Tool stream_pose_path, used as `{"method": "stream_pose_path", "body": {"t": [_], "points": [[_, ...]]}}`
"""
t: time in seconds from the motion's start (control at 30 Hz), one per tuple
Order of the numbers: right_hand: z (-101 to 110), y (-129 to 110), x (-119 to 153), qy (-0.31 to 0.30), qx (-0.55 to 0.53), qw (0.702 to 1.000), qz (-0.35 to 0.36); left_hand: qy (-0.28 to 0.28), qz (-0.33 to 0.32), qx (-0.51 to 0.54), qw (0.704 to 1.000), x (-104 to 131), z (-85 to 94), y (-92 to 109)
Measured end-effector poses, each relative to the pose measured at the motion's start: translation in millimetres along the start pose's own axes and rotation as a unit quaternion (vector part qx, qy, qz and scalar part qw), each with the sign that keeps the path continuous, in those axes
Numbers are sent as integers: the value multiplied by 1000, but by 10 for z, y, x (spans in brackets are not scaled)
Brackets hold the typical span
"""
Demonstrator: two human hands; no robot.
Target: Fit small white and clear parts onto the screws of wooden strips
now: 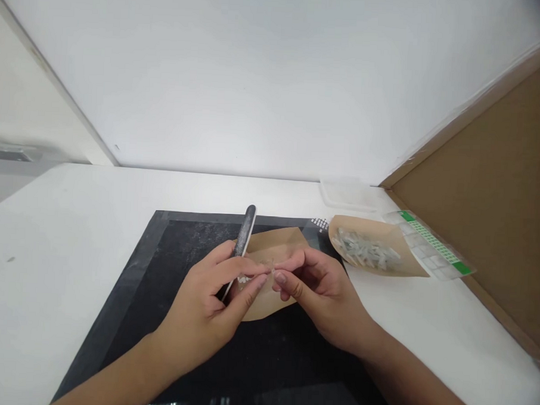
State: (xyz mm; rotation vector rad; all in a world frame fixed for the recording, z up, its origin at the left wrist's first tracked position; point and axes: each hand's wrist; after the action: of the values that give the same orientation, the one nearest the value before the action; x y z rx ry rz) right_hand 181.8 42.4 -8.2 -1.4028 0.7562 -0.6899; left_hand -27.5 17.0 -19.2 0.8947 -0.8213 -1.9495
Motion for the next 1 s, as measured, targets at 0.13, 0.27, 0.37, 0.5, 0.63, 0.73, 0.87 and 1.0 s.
{"method": "stream_pose_path", "body": {"t": [0.13, 0.27, 0.37, 0.5, 0.63, 0.73, 0.87, 1.0], "points": [[11, 17, 7, -14, -37, 999, -13, 16, 2, 53, 998, -15, -24, 38], [24, 43, 12, -28, -54, 998, -12, 11, 18, 71, 997, -23, -19, 53], [39, 63, 17, -38, -60, 997, -13, 12, 16, 83, 996, -25, -3, 47], [57, 81, 21, -49, -65, 997, -15, 3, 17, 107, 994, -30, 19, 44], [53, 83, 18, -52, -85, 995, -19, -11, 15, 79, 997, -30, 29, 51], [51, 71, 22, -60, -113, 991, -32, -22, 9, 47, 999, -13, 24, 45], [75, 76, 39, -78, -156, 984, -33, -23, 3, 19, 1000, 16, 16, 34], [88, 151, 26, -110, -204, 973, 4, -13, -13, 19, 1000, 20, 24, 49]]}}
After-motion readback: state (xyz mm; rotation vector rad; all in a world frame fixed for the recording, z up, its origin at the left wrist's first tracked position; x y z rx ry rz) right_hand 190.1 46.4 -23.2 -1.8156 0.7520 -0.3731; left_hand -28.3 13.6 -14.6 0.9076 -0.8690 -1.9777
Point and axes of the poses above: each hand's wrist, its own x-axis away from the middle knuckle, its own z-axis out of the back of the hand, y = z × x, and after that the axes turned 13 degrees about -y, right-handed
